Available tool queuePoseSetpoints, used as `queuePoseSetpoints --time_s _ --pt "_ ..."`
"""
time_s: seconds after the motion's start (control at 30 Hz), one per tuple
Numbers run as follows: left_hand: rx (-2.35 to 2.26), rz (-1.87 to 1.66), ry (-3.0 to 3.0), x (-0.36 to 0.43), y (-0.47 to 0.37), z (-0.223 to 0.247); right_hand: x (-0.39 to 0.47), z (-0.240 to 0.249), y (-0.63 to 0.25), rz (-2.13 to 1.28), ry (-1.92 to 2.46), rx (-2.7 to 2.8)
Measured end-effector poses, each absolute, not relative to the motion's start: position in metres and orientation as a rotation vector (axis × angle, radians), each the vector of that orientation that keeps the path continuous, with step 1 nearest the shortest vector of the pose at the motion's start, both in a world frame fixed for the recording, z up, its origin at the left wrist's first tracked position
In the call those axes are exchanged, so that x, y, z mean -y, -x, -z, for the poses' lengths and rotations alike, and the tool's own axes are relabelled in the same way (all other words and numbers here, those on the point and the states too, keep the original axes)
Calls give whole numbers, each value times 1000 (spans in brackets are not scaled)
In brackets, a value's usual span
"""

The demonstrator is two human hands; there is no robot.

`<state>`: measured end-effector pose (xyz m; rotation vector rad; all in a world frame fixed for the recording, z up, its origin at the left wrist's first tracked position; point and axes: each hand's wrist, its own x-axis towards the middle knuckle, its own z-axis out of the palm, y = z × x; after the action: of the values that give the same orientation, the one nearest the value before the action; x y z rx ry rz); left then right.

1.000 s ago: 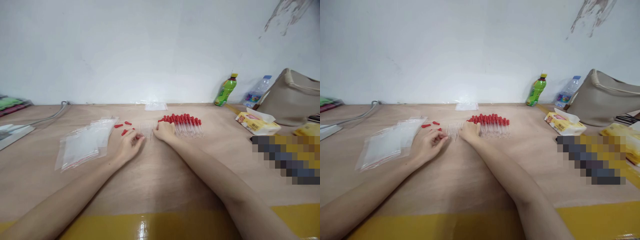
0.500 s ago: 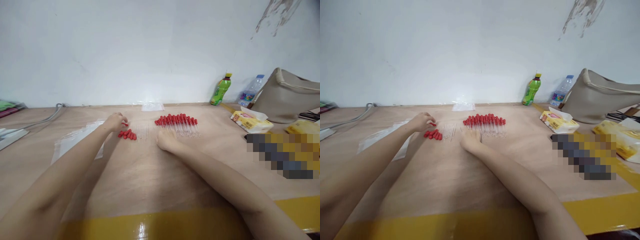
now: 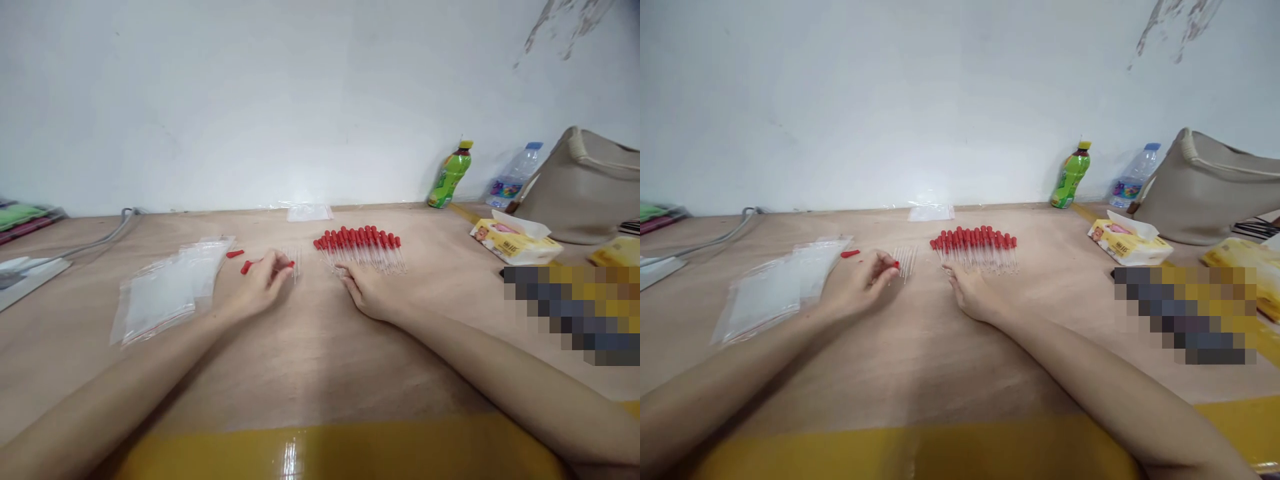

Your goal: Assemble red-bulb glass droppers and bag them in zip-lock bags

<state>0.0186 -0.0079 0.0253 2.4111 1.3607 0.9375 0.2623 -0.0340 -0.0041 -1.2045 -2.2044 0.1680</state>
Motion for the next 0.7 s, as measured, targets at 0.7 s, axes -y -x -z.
queuePoseSetpoints --time_s 0.7 --pt "-1024 -829 -2441 32 -28 -7 45 0 -256 -256 1007 2219"
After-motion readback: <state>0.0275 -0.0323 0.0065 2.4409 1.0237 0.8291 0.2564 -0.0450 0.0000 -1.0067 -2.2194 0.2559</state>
